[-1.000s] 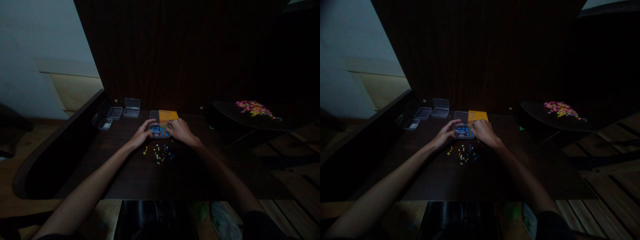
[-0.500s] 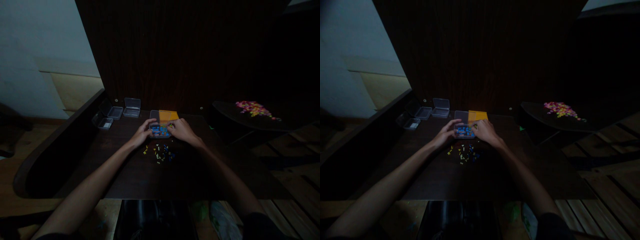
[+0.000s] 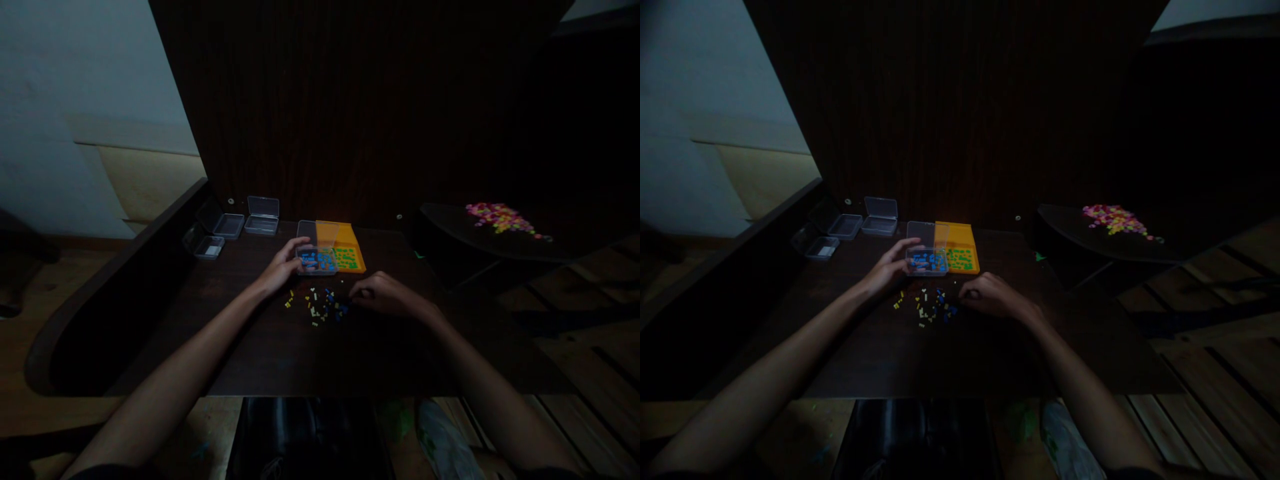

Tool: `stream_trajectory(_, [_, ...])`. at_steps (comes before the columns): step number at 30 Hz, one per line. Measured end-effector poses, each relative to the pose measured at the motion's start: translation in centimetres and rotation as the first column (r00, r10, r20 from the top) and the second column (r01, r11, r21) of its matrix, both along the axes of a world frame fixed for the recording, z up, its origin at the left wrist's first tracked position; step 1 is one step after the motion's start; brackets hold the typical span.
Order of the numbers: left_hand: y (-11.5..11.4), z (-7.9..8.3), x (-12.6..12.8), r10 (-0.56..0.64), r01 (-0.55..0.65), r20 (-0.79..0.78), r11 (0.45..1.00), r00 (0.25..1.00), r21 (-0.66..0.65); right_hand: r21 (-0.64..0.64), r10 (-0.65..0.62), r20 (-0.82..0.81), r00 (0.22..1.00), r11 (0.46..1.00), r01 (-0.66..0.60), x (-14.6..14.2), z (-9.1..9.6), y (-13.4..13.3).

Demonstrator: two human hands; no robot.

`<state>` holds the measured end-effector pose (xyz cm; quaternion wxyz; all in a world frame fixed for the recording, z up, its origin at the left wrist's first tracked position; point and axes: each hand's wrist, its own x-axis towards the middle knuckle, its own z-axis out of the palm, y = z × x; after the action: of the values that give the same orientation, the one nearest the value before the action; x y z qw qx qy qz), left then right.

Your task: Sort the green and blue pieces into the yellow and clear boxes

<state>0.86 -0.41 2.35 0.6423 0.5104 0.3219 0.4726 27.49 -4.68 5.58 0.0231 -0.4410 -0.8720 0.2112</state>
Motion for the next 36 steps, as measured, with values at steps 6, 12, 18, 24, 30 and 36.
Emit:
stream_trajectory(6, [-0.1, 0.2, 0.0, -0.008, 0.008, 0.009, 1.0, 1.0, -0.011, 0.017, 0.007, -0.05, 0.999, 1.0, -0.007, 0.3, -1.6, -0.5])
stream_trajectory(12, [0.0, -0.1, 0.0, 0.0, 0.0, 0.005, 1.0, 1.0, -0.013, -0.209, -0.184, -0.123, 0.975, 0.965, 0.156, 0.1, -1.8, -0.1])
stream_trajectory(18, [0.1, 0.0, 0.1, -0.005, 0.005, 0.017, 1.0, 1.0, -0.031, -0.343, -0.283, -0.201, 0.938, 0.917, 0.203, 1.0, -2.1, 0.3])
stream_trajectory(24, [0.1, 0.2, 0.1, -0.003, 0.003, 0.008, 1.0, 1.0, -0.024, -0.26, -0.211, -0.188, 0.959, 0.953, 0.158, 1.3, -2.3, 0.0])
stream_trajectory(30, [0.2, 0.1, 0.0, -0.019, 0.019, -0.005, 1.0, 1.0, -0.004, -0.189, -0.161, -0.142, 0.977, 0.973, 0.133, 0.5, -2.1, -0.3])
stream_trajectory(36, [0.2, 0.1, 0.0, -0.016, 0.017, 0.017, 1.0, 1.0, -0.01, -0.113, -0.117, -0.095, 0.989, 0.988, 0.106, 0.1, -1.9, -0.5])
